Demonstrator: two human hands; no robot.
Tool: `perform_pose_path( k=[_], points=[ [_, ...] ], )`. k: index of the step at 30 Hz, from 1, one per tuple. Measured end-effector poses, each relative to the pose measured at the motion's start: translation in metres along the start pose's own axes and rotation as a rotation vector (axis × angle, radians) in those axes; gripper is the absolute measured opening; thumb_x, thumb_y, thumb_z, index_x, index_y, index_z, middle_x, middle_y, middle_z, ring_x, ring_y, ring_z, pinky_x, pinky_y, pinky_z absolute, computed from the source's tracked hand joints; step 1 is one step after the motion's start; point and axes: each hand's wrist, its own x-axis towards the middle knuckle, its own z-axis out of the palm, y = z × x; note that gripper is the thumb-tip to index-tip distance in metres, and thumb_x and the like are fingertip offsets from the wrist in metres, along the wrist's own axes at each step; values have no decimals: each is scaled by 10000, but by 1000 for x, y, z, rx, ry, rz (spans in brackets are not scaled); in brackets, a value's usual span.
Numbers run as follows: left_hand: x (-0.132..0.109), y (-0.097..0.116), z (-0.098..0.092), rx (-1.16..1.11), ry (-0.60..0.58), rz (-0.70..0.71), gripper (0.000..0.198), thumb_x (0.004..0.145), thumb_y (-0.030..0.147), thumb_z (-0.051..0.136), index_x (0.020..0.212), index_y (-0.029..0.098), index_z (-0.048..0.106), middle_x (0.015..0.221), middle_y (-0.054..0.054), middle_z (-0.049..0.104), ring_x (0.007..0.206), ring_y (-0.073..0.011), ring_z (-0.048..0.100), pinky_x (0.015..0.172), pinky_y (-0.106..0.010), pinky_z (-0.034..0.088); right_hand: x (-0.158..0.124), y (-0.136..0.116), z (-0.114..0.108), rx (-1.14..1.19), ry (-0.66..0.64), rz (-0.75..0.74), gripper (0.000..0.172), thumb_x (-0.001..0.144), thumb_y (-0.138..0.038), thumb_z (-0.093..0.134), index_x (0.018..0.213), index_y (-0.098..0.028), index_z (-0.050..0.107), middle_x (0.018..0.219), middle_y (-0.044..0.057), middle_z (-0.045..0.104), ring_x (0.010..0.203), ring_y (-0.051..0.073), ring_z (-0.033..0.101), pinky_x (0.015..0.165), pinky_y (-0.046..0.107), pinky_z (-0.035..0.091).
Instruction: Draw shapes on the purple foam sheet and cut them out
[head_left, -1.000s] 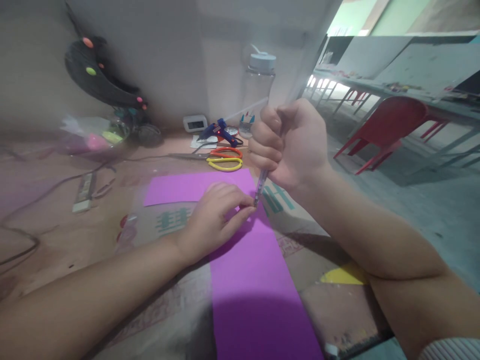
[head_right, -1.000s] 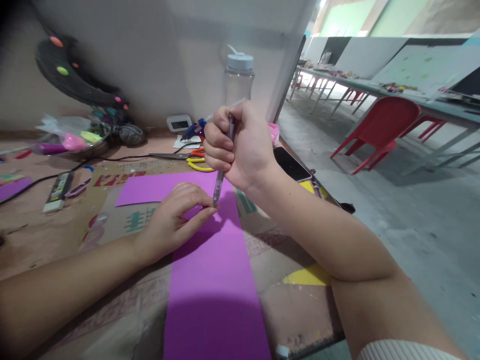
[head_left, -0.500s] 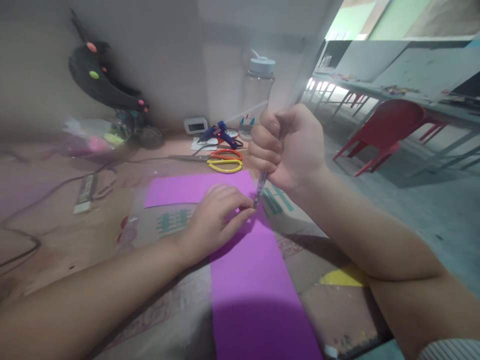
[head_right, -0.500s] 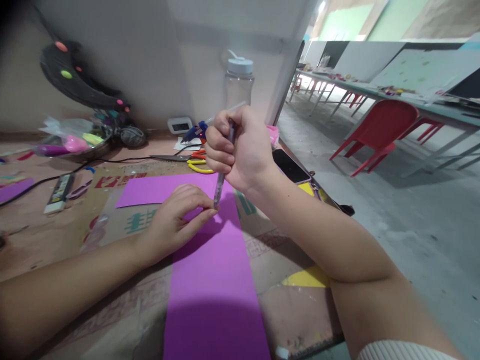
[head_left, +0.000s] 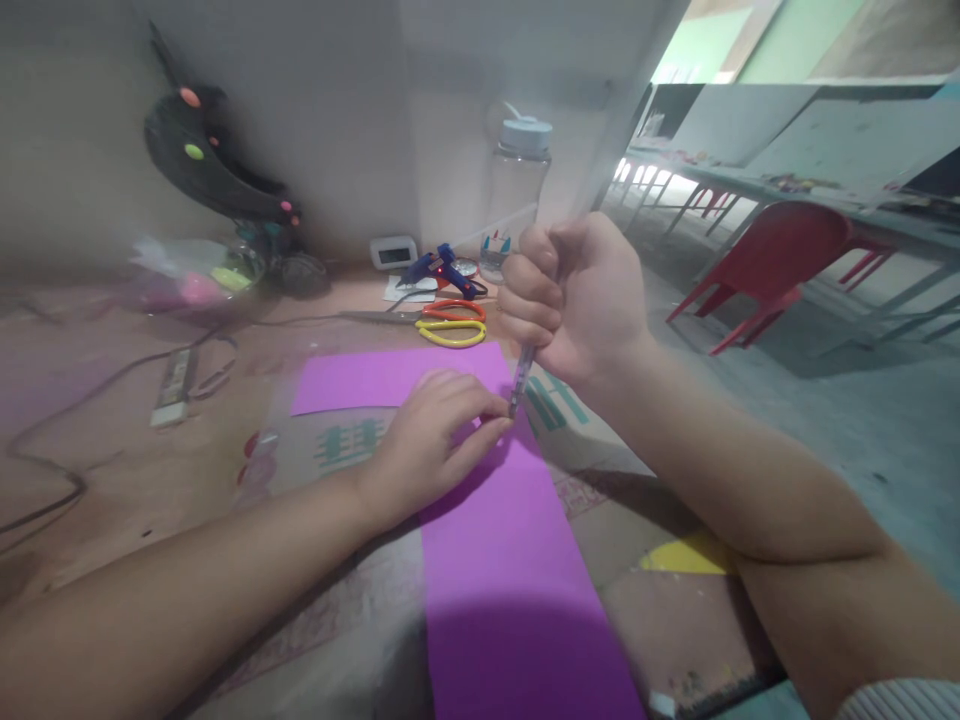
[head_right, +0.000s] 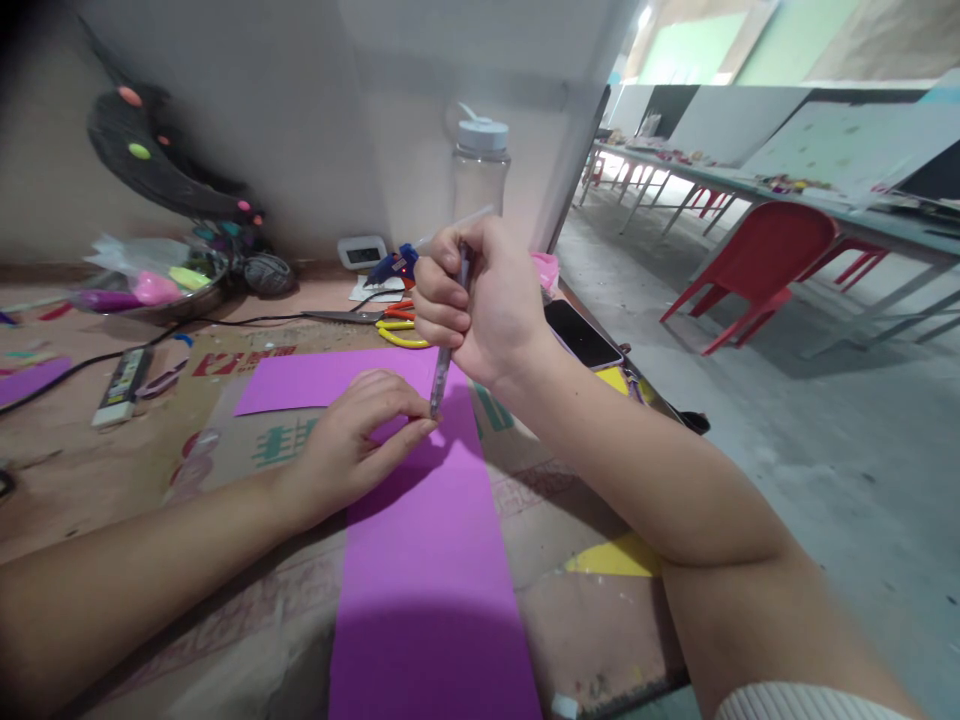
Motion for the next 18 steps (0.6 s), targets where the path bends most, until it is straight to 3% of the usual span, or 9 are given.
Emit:
perform_pose_path(
  k=[4,8,12,13,15,17,18],
  points=[
    [-2,-1,0,4,1,-15,115,1032,248,591,938,197,634,877,-15,676,858,-190,601,837,-356,422,4,3,-4,-9,53,9,288,847,-354,594,739,-259,344,565,-57,261,479,134,218,410,236,233],
    [-3,-1,3,-1,3,-77,109,1032,260,568,985,204,649,936,-25,706,908,-204,630,882,-371,448,4,1,5,40,167,-9,351,959,-399,507,682,-236,364,538,-70,258,452,101,142,376,199,181],
    [4,-2,-2,-20,0,-258,206,998,262,562,1174,195,646,1131,-63,723,1079,-221,654,990,-389,488,0,-14,16,-54,316,-112,312,1002,-254,498,718,-160,584,602,-43,479,420,45,127,354,168,121],
    [7,-4,-6,4,-35,-296,257,984,263,565,1218,186,637,1202,-83,714,1142,-232,647,1027,-400,487,-2,-19,17,-75,324,-132,284,989,-210,494,755,-139,638,631,-27,533,414,38,156,349,165,150],
    [11,-12,-17,114,-183,-345,367,946,292,600,1288,164,624,1335,-128,679,1264,-278,611,1101,-443,462,-6,-28,17,-83,286,-195,270,953,-181,475,810,-127,697,707,17,623,443,49,340,403,167,340],
    [11,-24,-31,284,-386,-396,512,890,382,678,1342,149,617,1423,-175,634,1335,-354,571,1130,-505,437,-10,-35,14,-97,218,-295,282,943,-227,459,830,-163,711,802,49,681,615,113,569,604,244,537],
    [10,-31,-38,364,-463,-437,598,861,439,712,1372,147,606,1461,-195,603,1354,-386,552,1126,-526,437,-13,-39,13,-121,185,-339,307,958,-262,442,836,-186,714,820,53,688,703,147,625,698,297,573]
  ],
)
